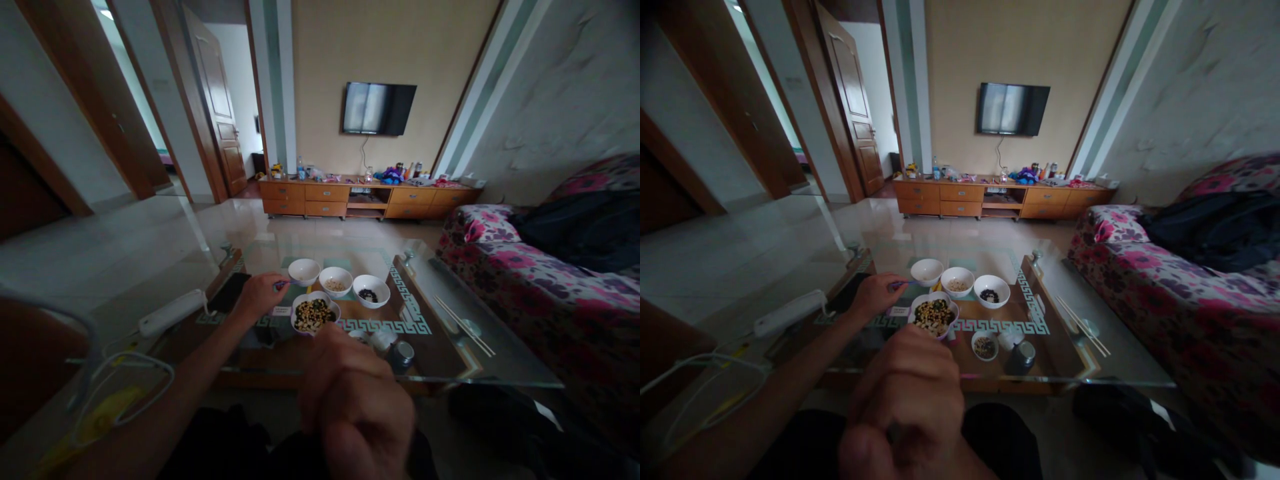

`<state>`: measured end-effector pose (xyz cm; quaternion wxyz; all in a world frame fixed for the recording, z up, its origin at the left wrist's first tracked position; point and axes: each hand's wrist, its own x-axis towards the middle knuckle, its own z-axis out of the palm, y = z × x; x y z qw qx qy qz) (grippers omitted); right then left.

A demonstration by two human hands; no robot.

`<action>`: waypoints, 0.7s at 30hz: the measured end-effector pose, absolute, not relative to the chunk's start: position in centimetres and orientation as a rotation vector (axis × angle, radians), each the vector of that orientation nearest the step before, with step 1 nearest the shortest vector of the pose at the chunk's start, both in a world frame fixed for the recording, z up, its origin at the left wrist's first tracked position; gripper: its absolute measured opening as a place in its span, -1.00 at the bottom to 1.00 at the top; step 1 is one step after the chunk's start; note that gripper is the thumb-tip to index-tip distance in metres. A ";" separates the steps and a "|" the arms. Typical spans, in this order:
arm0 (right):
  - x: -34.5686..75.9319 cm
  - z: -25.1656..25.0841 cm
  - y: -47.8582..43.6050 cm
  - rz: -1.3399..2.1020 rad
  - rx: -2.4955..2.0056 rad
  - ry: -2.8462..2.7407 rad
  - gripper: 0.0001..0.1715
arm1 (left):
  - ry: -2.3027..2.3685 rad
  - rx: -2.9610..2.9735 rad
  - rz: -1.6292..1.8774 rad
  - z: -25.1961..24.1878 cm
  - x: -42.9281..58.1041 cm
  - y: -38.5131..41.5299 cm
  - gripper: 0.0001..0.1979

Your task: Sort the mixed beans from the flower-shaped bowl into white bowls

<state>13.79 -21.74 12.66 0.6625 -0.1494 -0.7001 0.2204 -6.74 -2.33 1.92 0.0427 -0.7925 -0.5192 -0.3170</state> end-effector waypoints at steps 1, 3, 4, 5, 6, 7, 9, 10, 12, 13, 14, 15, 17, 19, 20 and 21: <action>12.6 12.2 -21.4 0.543 -0.363 -1.479 -0.43 | -1.586 -2.436 -0.963 2.0 -6.7 -2.5 -0.79; 10.5 9.8 -20.8 0.606 -0.249 -1.483 -0.43 | -1.581 -2.470 -0.931 2.1 -6.7 -2.9 -0.80; 9.6 8.0 -20.7 0.730 -0.212 -1.596 -0.46 | -1.576 -2.488 -0.911 2.2 -6.7 -3.1 -0.81; 8.9 5.8 -20.8 0.918 -0.249 -1.676 -0.46 | -1.570 -2.506 -0.892 2.3 -6.7 -3.3 -0.81; 8.3 3.4 -21.0 1.132 -0.335 -1.725 -0.47 | -1.565 -2.521 -0.879 2.5 -6.7 -3.5 -0.82; 7.8 0.9 -21.4 1.314 -0.425 -1.730 -0.47 | -1.562 -2.534 -0.872 2.6 -6.8 -3.6 -0.82; 7.1 -3.9 -22.5 1.602 -0.613 -1.748 -0.49 | -1.553 -2.553 -0.873 2.9 -6.9 -3.9 -0.83; 6.8 -5.9 -23.2 1.735 -0.709 -1.684 -0.50 | -1.541 -2.563 -0.878 3.0 -7.0 -3.9 -0.84; 6.4 -8.9 -24.4 1.918 -0.847 -1.420 -0.56 | -1.506 -2.580 -0.875 3.2 -7.1 -3.9 -0.84; 6.3 -9.9 -25.0 1.974 -0.842 -1.251 -0.51 | -1.490 -2.590 -0.862 3.2 -7.1 -3.9 -0.83; 6.2 -10.5 -25.5 2.026 -0.811 -1.014 -0.44 | -1.482 -2.600 -0.840 3.3 -7.1 -3.9 -0.82; 6.3 -10.9 -25.9 2.075 -0.744 -0.763 -0.36 | -1.481 -2.614 -0.807 3.4 -7.1 -3.9 -0.81; 6.7 -10.9 -26.5 2.055 -0.555 -0.311 -0.16 | -1.492 -2.650 -0.720 3.7 -6.9 -3.9 -0.79; 7.0 -10.4 -26.9 1.981 -0.343 -0.049 -0.04 | -1.511 -2.679 -0.627 4.1 -6.6 -4.1 -0.78; 7.2 -10.0 -27.1 1.969 -0.241 0.007 -0.02 | -1.520 -2.689 -0.583 4.3 -6.5 -4.2 -0.79; 7.2 -9.6 -27.2 1.983 -0.148 0.027 -0.03 | -1.532 -2.692 -0.551 4.5 -6.4 -4.3 -0.79</action>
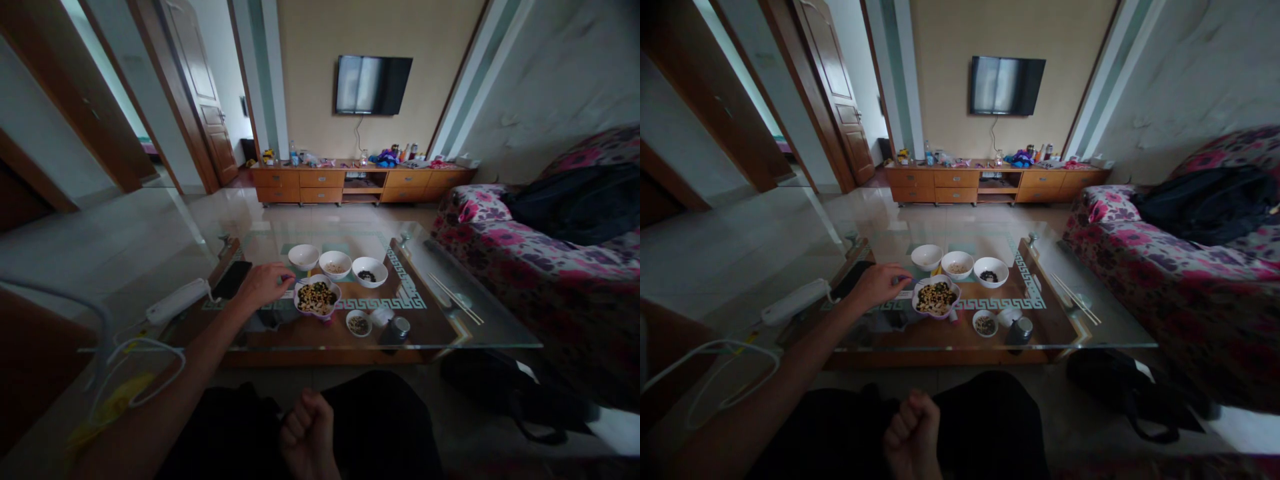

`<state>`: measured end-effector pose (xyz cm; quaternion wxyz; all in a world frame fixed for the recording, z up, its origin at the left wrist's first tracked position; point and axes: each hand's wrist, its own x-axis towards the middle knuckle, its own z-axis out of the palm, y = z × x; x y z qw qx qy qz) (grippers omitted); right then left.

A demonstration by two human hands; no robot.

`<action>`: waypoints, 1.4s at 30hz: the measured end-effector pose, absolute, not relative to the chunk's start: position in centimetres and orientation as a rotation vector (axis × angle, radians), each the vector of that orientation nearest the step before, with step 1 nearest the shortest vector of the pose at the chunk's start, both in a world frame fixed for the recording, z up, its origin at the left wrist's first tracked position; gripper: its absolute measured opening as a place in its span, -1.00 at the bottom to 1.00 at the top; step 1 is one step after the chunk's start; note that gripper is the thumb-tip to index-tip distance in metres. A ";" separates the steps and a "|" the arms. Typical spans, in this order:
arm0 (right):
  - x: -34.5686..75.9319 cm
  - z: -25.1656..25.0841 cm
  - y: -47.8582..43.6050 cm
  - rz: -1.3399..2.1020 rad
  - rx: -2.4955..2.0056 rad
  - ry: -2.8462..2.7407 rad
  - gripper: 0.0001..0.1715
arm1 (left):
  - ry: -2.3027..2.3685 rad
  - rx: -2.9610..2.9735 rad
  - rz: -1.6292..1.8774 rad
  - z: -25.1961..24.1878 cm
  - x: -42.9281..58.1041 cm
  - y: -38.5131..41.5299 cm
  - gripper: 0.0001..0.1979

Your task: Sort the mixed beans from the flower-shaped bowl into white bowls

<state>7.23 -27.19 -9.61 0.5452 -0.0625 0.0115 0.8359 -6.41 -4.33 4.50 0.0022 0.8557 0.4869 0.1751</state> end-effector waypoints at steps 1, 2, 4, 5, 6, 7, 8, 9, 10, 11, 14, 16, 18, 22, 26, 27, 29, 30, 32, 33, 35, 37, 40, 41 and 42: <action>7.3 -9.2 -27.3 2.021 -0.059 0.027 -0.06 | 1.531 2.685 0.523 4.7 -6.3 -4.4 -0.79; 7.3 -8.8 -27.3 2.070 0.023 0.017 -0.11 | 1.525 2.686 0.503 4.8 -6.2 -4.5 -0.79; 7.5 -8.1 -27.1 2.111 0.161 -0.005 -0.21 | 1.495 2.695 0.477 4.8 -6.0 -4.5 -0.80; 7.8 -7.9 -27.0 2.105 0.201 -0.005 -0.27 | 1.480 2.701 0.467 4.7 -5.9 -4.5 -0.79; 8.1 -7.7 -26.8 2.083 0.222 0.009 -0.34 | 1.469 2.708 0.459 4.6 -5.9 -4.5 -0.79; 8.5 -7.6 -26.6 2.055 0.229 0.034 -0.41 | 1.459 2.713 0.451 4.5 -5.8 -4.5 -0.78; 9.0 -7.5 -26.4 2.025 0.223 0.068 -0.48 | 1.449 2.718 0.446 4.3 -5.7 -4.4 -0.77; 9.5 -7.4 -26.3 1.998 0.214 0.102 -0.55 | 1.436 2.723 0.438 4.0 -5.6 -4.4 -0.76; 9.9 -7.3 -26.1 1.978 0.204 0.125 -0.61 | 1.423 2.728 0.430 3.8 -5.6 -4.3 -0.75; 10.3 -7.1 -26.0 1.963 0.191 0.136 -0.65 | 1.411 2.732 0.424 3.6 -5.6 -4.2 -0.74; 10.5 -6.6 -25.9 1.962 0.090 0.081 -0.68 | 1.407 2.745 0.415 3.1 -5.6 -4.0 -0.72; 9.9 -6.5 -25.9 1.996 -0.069 -0.017 -0.65 | 1.415 2.741 0.403 3.0 -5.7 -3.9 -0.73; 8.8 -6.9 -26.3 2.042 -0.287 -0.176 -0.63 | 1.403 2.742 0.374 3.1 -5.6 -3.9 -0.74; 5.4 -8.8 -27.6 2.132 -0.610 -0.660 -0.64 | 1.399 2.763 0.315 3.7 -5.6 -4.0 -0.78; 2.6 -10.6 -28.5 2.034 -0.973 -1.009 -0.80 | 1.451 2.751 0.275 3.8 -5.9 -3.9 -0.80; 2.2 -10.9 -28.4 1.986 -1.084 -1.037 -0.79 | 1.451 2.749 0.262 3.7 -6.0 -3.9 -0.80; 2.0 -10.9 -28.0 1.913 -1.265 -1.112 -0.69 | 1.435 2.757 0.223 3.5 -6.2 -3.9 -0.80; 2.1 -10.8 -27.8 1.883 -1.333 -1.174 -0.64 | 1.430 2.765 0.205 3.5 -6.3 -3.9 -0.79; 2.5 -10.5 -27.3 1.814 -1.435 -1.310 -0.59 | 1.415 2.786 0.178 3.3 -6.3 -3.8 -0.78; 2.6 -10.3 -27.1 1.781 -1.474 -1.364 -0.58 | 1.406 2.798 0.168 3.3 -6.3 -3.8 -0.77; 2.9 -10.1 -27.0 1.728 -1.512 -1.431 -0.57 | 1.388 2.816 0.155 3.3 -6.2 -3.8 -0.76; 2.9 -10.1 -27.1 1.698 -1.513 -1.462 -0.57 | 1.379 2.826 0.150 3.3 -6.1 -3.8 -0.75; 2.8 -10.4 -27.4 1.660 -1.496 -1.484 -0.60 | 1.399 2.834 0.157 3.3 -6.1 -3.8 -0.74; 2.8 -10.5 -27.4 1.655 -1.494 -1.484 -0.61 | 1.410 2.833 0.159 3.4 -6.1 -3.8 -0.73; 2.8 -10.6 -27.5 1.652 -1.491 -1.484 -0.62 | 1.421 2.830 0.164 3.5 -6.1 -3.9 -0.73</action>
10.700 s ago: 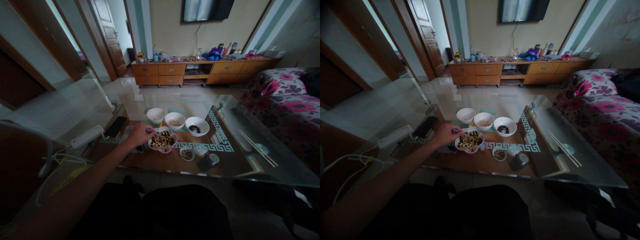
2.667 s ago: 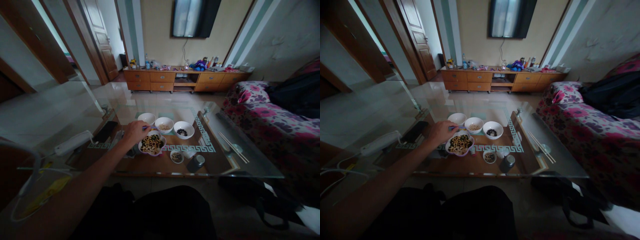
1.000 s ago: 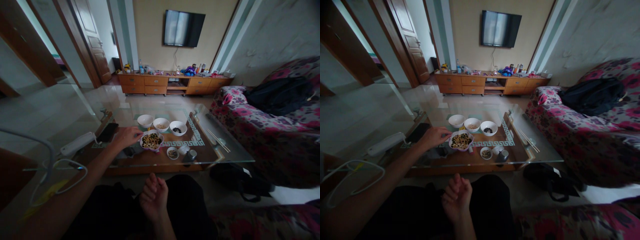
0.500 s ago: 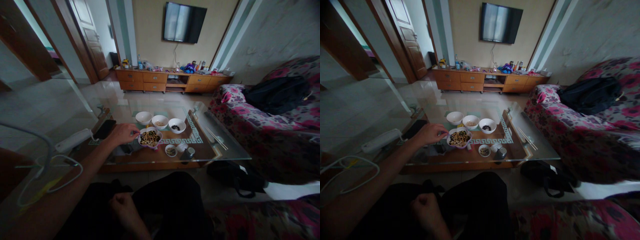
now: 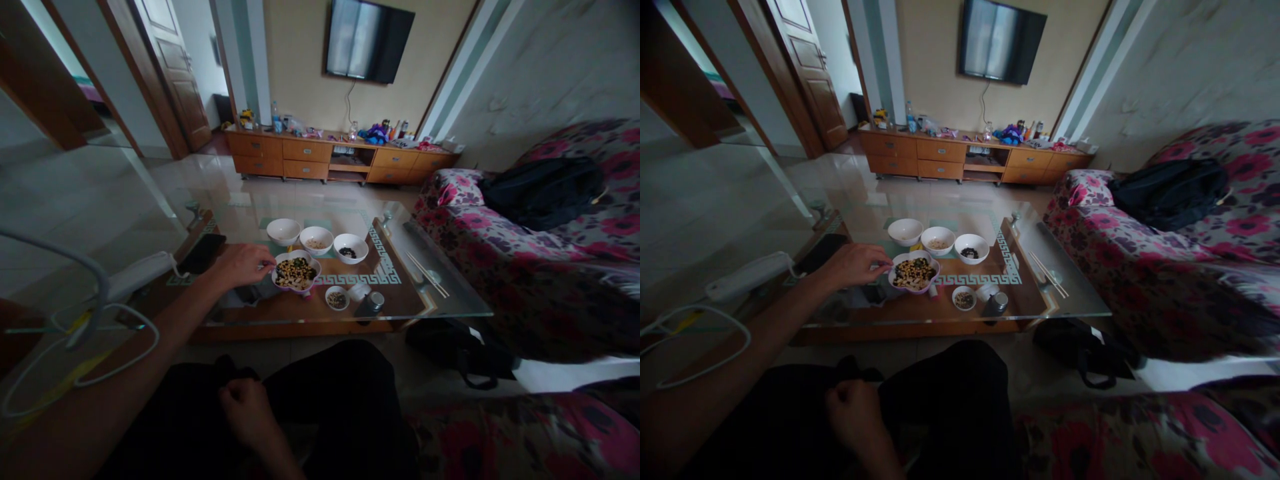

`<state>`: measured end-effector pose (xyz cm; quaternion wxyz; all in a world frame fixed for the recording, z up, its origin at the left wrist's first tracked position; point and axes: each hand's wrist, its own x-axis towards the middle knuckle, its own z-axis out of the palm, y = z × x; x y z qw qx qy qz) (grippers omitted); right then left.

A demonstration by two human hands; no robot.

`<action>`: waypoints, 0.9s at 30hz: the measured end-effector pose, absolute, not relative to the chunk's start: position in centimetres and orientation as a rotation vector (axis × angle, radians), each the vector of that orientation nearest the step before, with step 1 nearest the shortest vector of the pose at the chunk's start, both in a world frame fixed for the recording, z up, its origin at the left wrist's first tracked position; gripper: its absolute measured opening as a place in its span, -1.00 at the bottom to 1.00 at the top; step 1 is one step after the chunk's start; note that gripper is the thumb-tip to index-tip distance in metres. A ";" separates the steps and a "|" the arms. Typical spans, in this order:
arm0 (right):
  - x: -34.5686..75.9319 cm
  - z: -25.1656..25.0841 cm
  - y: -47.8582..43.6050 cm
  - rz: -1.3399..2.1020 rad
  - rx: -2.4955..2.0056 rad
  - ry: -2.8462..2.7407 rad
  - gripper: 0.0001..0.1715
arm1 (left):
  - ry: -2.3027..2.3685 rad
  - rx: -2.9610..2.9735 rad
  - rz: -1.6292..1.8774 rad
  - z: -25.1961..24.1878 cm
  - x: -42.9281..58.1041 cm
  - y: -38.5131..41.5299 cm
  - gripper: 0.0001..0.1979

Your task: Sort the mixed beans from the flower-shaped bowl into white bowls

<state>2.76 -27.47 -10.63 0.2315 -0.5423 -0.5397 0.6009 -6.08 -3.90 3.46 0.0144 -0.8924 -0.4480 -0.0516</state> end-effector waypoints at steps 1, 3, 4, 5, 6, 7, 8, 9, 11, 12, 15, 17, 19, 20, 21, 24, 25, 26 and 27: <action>2.7 -10.7 -27.5 1.648 -1.488 -1.485 -0.62 | -1.403 -2.775 -0.166 3.5 -6.0 -4.0 -0.74; 2.7 -10.9 -27.5 1.643 -1.487 -1.490 -0.61 | -1.411 -2.773 -0.176 3.8 -5.9 -4.1 -0.74; 2.7 -10.9 -27.5 1.643 -1.487 -1.491 -0.60 | -1.412 -2.771 -0.181 3.9 -5.9 -4.1 -0.74; 2.7 -11.0 -27.5 1.641 -1.491 -1.491 -0.60 | -1.412 -2.768 -0.185 3.9 -5.8 -4.2 -0.75; 2.7 -10.9 -27.5 1.640 -1.499 -1.491 -0.60 | -1.413 -2.764 -0.185 4.0 -5.8 -4.2 -0.75; 2.7 -10.9 -27.5 1.640 -1.504 -1.491 -0.60 | -1.416 -2.759 -0.179 4.1 -5.7 -4.2 -0.76; 2.7 -10.9 -27.5 1.638 -1.506 -1.494 -0.60 | -1.422 -2.750 -0.170 4.1 -5.7 -4.1 -0.77; 2.8 -10.8 -27.5 1.633 -1.508 -1.498 -0.61 | -1.429 -2.740 -0.159 4.1 -5.6 -4.1 -0.77; 2.8 -10.6 -27.5 1.626 -1.515 -1.511 -0.61 | -1.449 -2.721 -0.144 4.0 -5.5 -4.0 -0.78; 2.9 -10.6 -27.5 1.621 -1.516 -1.521 -0.60 | -1.463 -2.718 -0.144 4.0 -5.5 -4.0 -0.78; 2.9 -10.5 -27.5 1.607 -1.510 -1.557 -0.59 | -1.506 -2.723 -0.155 3.8 -5.3 -3.9 -0.77; 2.9 -10.5 -27.4 1.606 -1.506 -1.559 -0.60 | -1.523 -2.727 -0.151 3.7 -5.3 -3.9 -0.76; 2.8 -10.6 -27.5 1.612 -1.513 -1.543 -0.61 | -1.532 -2.733 -0.169 3.8 -5.3 -4.0 -0.75; 2.8 -10.6 -27.5 1.617 -1.509 -1.537 -0.61 | -1.535 -2.734 -0.186 3.9 -5.4 -4.0 -0.75; 2.8 -10.6 -27.5 1.618 -1.504 -1.533 -0.62 | -1.541 -2.727 -0.204 4.0 -5.4 -4.1 -0.76; 2.9 -10.4 -27.5 1.614 -1.486 -1.541 -0.62 | -1.563 -2.678 -0.243 4.4 -5.7 -4.2 -0.76; 2.9 -10.2 -27.5 1.611 -1.489 -1.545 -0.62 | -1.573 -2.662 -0.252 4.5 -5.8 -4.2 -0.77; 3.0 -10.1 -27.5 1.609 -1.495 -1.548 -0.61 | -1.585 -2.651 -0.256 4.6 -6.0 -4.1 -0.77; 3.0 -10.0 -27.5 1.608 -1.498 -1.549 -0.61 | -1.595 -2.644 -0.256 4.7 -6.1 -4.1 -0.77</action>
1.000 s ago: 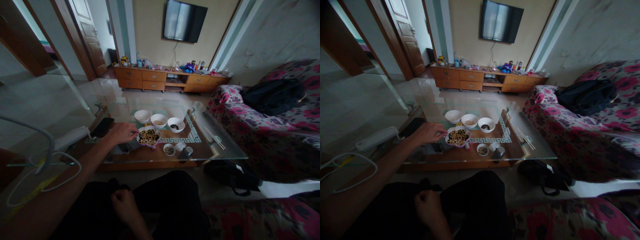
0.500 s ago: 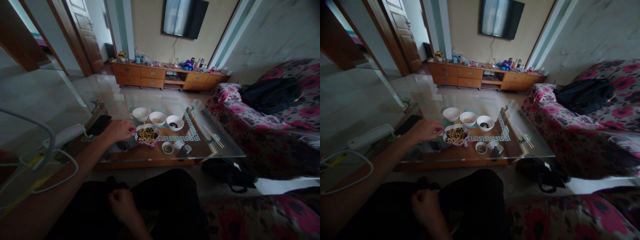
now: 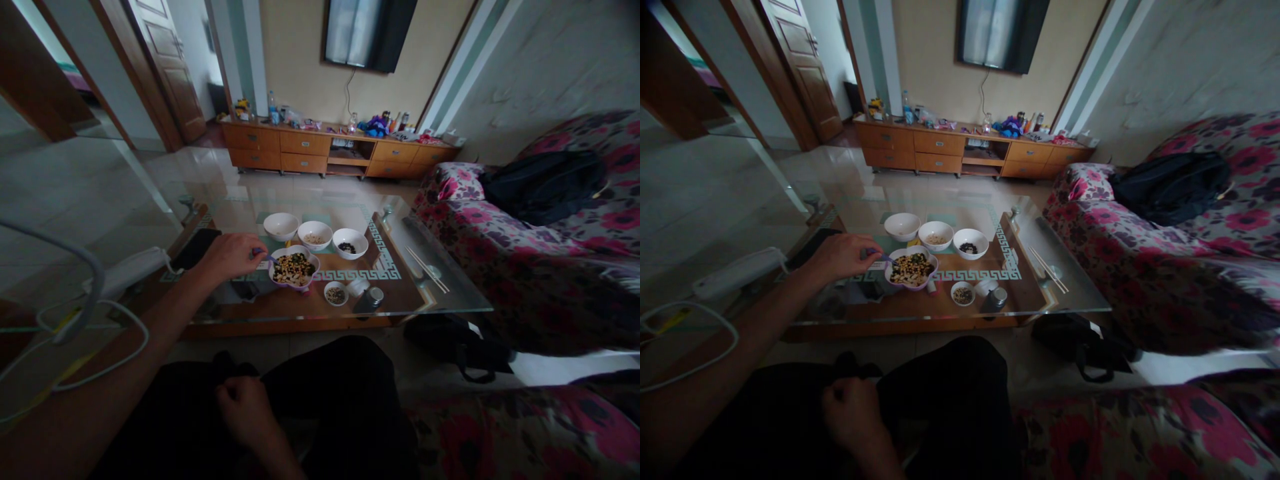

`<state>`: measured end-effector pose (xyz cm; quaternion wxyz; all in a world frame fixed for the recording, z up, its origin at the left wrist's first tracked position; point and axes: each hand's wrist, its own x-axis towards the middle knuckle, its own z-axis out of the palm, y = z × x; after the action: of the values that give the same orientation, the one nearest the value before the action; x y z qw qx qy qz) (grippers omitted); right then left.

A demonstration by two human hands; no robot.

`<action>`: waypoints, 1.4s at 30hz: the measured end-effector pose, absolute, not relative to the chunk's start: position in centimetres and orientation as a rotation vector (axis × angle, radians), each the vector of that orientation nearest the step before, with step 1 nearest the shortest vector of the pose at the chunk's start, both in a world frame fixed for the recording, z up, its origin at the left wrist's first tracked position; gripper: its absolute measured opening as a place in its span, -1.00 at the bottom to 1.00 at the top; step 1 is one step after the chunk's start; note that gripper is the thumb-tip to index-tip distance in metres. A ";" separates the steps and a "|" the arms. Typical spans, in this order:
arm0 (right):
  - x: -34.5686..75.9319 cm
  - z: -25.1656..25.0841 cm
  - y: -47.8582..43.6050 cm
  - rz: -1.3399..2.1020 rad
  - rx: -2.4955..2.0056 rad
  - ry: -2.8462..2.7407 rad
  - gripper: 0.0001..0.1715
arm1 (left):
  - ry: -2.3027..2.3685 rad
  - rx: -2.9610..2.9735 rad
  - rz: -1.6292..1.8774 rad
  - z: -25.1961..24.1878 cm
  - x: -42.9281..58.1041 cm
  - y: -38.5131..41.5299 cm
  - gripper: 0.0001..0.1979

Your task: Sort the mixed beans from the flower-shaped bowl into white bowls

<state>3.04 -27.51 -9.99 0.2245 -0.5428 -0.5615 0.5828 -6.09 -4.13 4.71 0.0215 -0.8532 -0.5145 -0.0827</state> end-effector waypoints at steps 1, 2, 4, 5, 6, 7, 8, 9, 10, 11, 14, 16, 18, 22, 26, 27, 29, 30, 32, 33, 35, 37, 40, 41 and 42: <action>3.1 -9.9 -27.5 1.610 -1.500 -1.546 -0.61 | -1.604 -2.640 -0.252 4.7 -6.2 -4.1 -0.77; 3.1 -9.8 -27.5 1.610 -1.501 -1.541 -0.61 | -1.612 -2.638 -0.244 4.7 -6.3 -4.1 -0.77; 3.1 -9.8 -27.5 1.614 -1.497 -1.539 -0.61 | -1.623 -2.642 -0.229 4.6 -6.4 -4.0 -0.78; 3.1 -9.9 -27.6 1.616 -1.492 -1.540 -0.61 | -1.622 -2.646 -0.225 4.6 -6.4 -4.0 -0.78; 3.1 -9.9 -27.6 1.613 -1.489 -1.540 -0.61 | -1.618 -2.651 -0.221 4.5 -6.4 -4.0 -0.78; 3.1 -10.0 -27.6 1.608 -1.490 -1.540 -0.60 | -1.611 -2.655 -0.214 4.5 -6.4 -4.0 -0.79; 3.1 -10.0 -27.6 1.602 -1.492 -1.541 -0.60 | -1.602 -2.657 -0.206 4.5 -6.3 -4.0 -0.79; 3.1 -10.0 -27.6 1.603 -1.496 -1.540 -0.61 | -1.592 -2.656 -0.195 4.5 -6.3 -4.1 -0.79; 3.1 -10.1 -27.6 1.608 -1.500 -1.537 -0.61 | -1.582 -2.658 -0.181 4.6 -6.2 -4.1 -0.79; 3.1 -10.0 -27.6 1.614 -1.503 -1.535 -0.62 | -1.574 -2.661 -0.167 4.6 -6.1 -4.1 -0.78; 3.1 -10.0 -27.6 1.617 -1.506 -1.534 -0.62 | -1.556 -2.684 -0.143 4.8 -5.9 -4.2 -0.77; 3.0 -10.0 -27.5 1.610 -1.502 -1.528 -0.61 | -1.557 -2.687 -0.149 5.0 -5.8 -4.1 -0.78; 3.0 -10.1 -27.5 1.612 -1.498 -1.527 -0.60 | -1.564 -2.670 -0.145 5.1 -5.6 -4.1 -0.78; 3.1 -10.1 -27.4 1.603 -1.524 -1.551 -0.59 | -1.576 -2.628 -0.107 5.1 -5.2 -3.8 -0.79; 3.3 -9.9 -27.3 1.604 -1.528 -1.544 -0.57 | -1.559 -2.662 -0.165 4.6 -5.1 -3.4 -0.83; 3.3 -9.9 -27.3 1.607 -1.528 -1.546 -0.56 | -1.556 -2.666 -0.160 4.5 -5.1 -3.3 -0.83; 3.3 -9.9 -27.3 1.604 -1.525 -1.556 -0.57 | -1.565 -2.654 -0.121 4.4 -5.0 -3.3 -0.82; 3.3 -9.9 -27.3 1.599 -1.527 -1.559 -0.57 | -1.575 -2.640 -0.093 4.4 -4.9 -3.4 -0.81; 3.3 -10.0 -27.3 1.591 -1.526 -1.561 -0.57 | -1.584 -2.622 -0.049 4.5 -4.7 -3.6 -0.79; 3.2 -10.1 -27.3 1.592 -1.528 -1.561 -0.57 | -1.582 -2.619 -0.039 4.5 -4.6 -3.7 -0.78; 3.2 -10.3 -27.4 1.592 -1.538 -1.563 -0.58 | -1.567 -2.630 -0.041 4.6 -4.5 -3.8 -0.77; 3.2 -10.5 -27.5 1.584 -1.536 -1.574 -0.59 | -1.563 -2.656 -0.060 4.7 -4.5 -3.9 -0.78; 3.1 -10.8 -27.6 1.568 -1.527 -1.589 -0.58 | -1.583 -2.683 -0.081 5.0 -4.5 -4.1 -0.79; 3.1 -10.8 -27.6 1.565 -1.526 -1.591 -0.58 | -1.588 -2.684 -0.076 5.1 -4.5 -4.1 -0.79; 3.0 -10.8 -27.6 1.563 -1.524 -1.590 -0.58 | -1.589 -2.681 -0.068 5.1 -4.4 -4.2 -0.79</action>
<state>3.04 -27.60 -10.84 0.2189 -0.5506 -0.5745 0.5647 -4.42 -4.18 5.15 0.0121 -0.8600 -0.5097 -0.0218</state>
